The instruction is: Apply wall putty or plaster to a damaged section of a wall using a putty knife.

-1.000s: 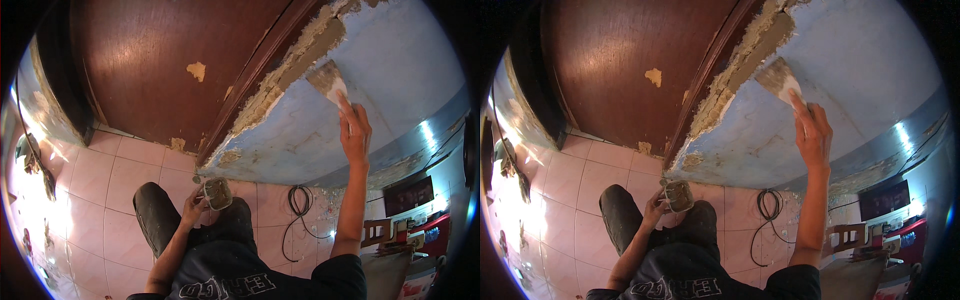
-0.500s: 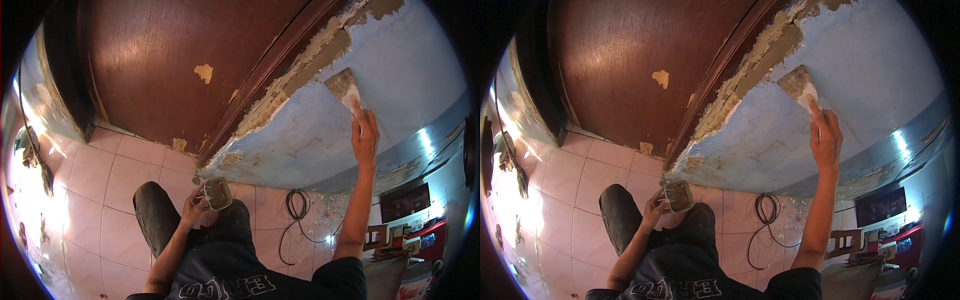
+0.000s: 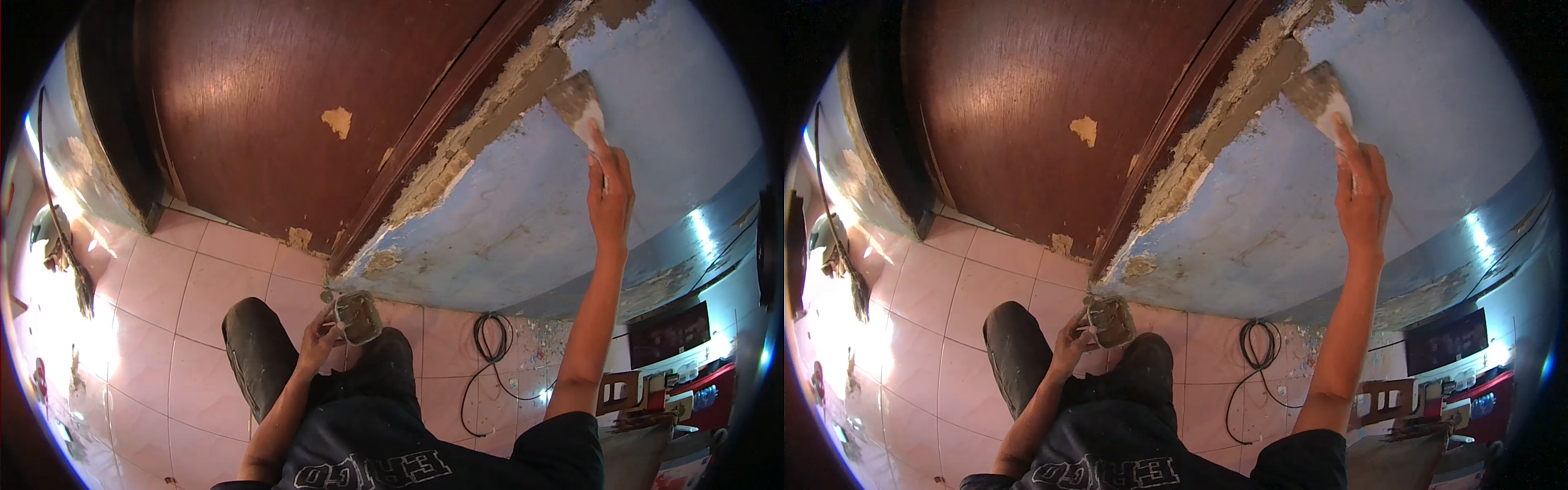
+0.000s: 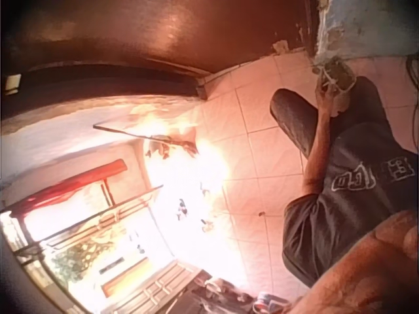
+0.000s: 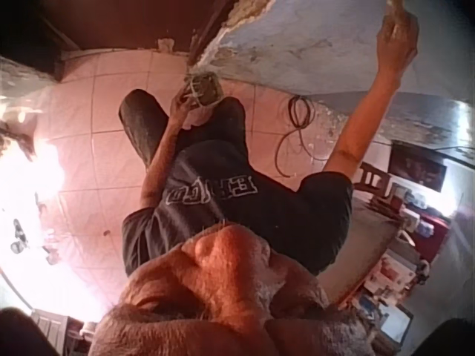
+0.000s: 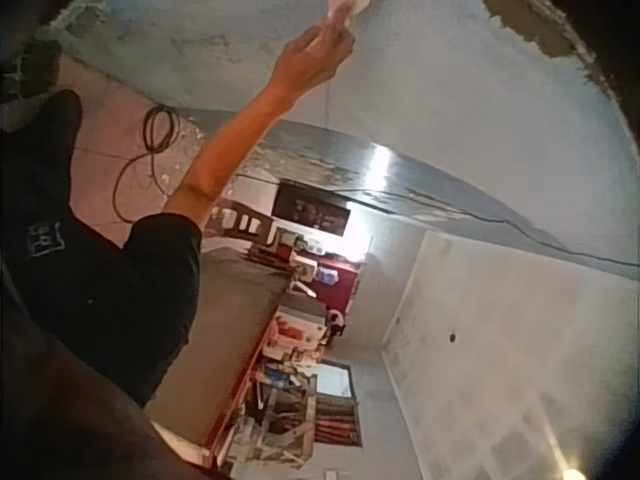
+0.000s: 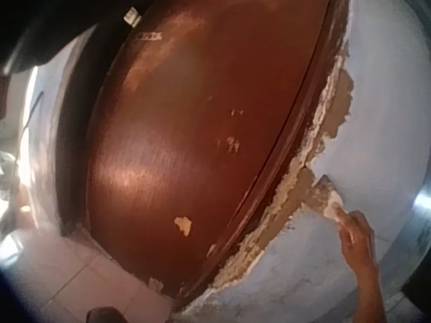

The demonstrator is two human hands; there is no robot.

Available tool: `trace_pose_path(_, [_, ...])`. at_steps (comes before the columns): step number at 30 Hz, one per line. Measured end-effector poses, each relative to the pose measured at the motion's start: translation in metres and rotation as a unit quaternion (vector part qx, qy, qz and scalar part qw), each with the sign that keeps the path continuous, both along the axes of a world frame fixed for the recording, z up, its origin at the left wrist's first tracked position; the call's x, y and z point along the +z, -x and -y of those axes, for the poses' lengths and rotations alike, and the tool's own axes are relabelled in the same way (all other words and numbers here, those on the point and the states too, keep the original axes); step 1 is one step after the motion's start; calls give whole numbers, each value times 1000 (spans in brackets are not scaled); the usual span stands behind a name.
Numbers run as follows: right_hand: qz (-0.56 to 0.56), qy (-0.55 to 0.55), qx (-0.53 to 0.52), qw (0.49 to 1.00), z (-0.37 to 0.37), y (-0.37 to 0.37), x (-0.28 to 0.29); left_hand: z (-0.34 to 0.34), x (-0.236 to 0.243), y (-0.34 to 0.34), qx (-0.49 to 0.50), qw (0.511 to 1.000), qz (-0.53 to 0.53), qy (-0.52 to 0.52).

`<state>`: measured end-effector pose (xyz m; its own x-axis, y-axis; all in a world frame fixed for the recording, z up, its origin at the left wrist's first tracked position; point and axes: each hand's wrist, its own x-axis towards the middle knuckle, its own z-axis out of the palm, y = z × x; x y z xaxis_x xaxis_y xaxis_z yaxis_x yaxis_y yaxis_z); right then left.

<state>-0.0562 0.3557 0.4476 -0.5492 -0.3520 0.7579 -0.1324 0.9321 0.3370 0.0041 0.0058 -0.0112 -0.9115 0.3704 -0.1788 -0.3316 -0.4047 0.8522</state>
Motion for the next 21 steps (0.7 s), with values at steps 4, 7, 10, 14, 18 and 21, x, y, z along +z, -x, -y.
trace_pose_path(4, [2,15,-14,1000,2,-10,0,0,-8,1,-16,1000,-5,4])
trace_pose_path(7, [7,-24,38,999,24,0,3,0,-12,1,-10,1000,-6,-14])
trace_pose_path(10, [47,-67,33,996,36,11,6,-1,-10,3,-12,1000,-6,-8])
trace_pose_path(14, [50,-78,6,996,26,9,-3,-2,-10,1,-5,1000,0,-14])
trace_pose_path(18, [37,-59,-12,997,3,-13,-14,0,-13,1,-9,1000,-14,-5])
trace_pose_path(21, [24,-49,-24,998,-4,-25,-16,-2,-14,2,-13,1000,-16,-11])
